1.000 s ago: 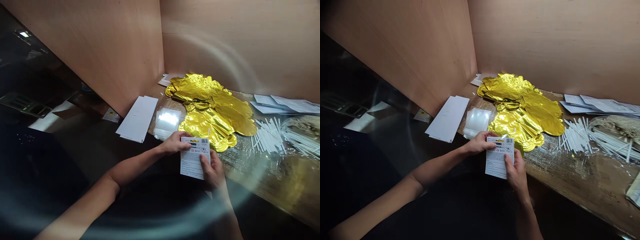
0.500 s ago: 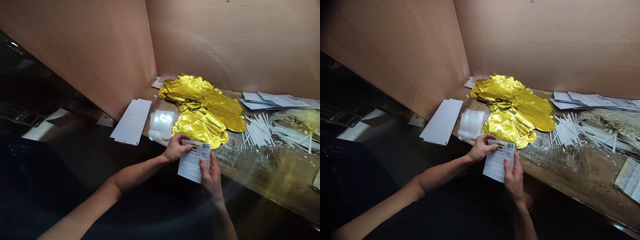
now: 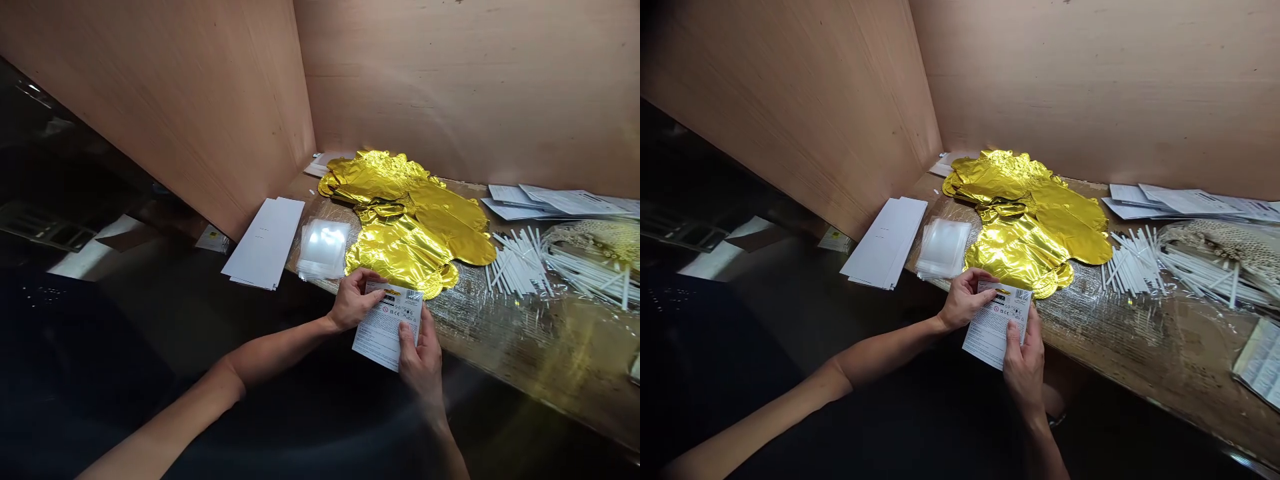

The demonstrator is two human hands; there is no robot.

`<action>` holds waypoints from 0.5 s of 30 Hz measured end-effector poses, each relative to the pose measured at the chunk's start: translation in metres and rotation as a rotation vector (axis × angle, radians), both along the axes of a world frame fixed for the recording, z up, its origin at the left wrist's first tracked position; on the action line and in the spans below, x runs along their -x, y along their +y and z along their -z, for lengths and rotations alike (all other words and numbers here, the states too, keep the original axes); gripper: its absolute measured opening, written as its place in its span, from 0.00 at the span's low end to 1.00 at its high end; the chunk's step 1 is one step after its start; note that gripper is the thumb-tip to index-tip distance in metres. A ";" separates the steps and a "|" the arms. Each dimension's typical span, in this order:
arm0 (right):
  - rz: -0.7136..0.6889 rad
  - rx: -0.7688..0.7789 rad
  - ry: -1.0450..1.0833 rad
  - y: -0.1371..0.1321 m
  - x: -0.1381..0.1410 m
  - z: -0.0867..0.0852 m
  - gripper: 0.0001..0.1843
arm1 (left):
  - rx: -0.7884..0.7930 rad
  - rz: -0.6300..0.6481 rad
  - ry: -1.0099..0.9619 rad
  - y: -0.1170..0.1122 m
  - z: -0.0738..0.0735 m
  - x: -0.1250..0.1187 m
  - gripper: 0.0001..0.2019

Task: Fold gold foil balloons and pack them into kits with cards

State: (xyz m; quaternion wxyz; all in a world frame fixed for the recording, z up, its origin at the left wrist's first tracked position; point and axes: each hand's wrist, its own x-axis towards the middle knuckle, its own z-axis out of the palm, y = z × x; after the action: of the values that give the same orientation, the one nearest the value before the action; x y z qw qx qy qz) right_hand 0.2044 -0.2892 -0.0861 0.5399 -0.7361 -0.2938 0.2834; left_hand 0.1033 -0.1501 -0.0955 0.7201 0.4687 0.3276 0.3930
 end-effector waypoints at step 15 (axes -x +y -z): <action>-0.105 -0.106 0.284 -0.011 -0.016 0.015 0.42 | 0.434 0.353 -0.120 0.023 -0.017 0.006 0.32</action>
State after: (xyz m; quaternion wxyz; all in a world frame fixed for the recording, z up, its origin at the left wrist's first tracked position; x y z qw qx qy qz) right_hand 0.2206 -0.3002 -0.1012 0.5987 -0.6428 -0.2670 0.3963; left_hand 0.0972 -0.1271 -0.0784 0.8790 0.3292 0.2741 0.2095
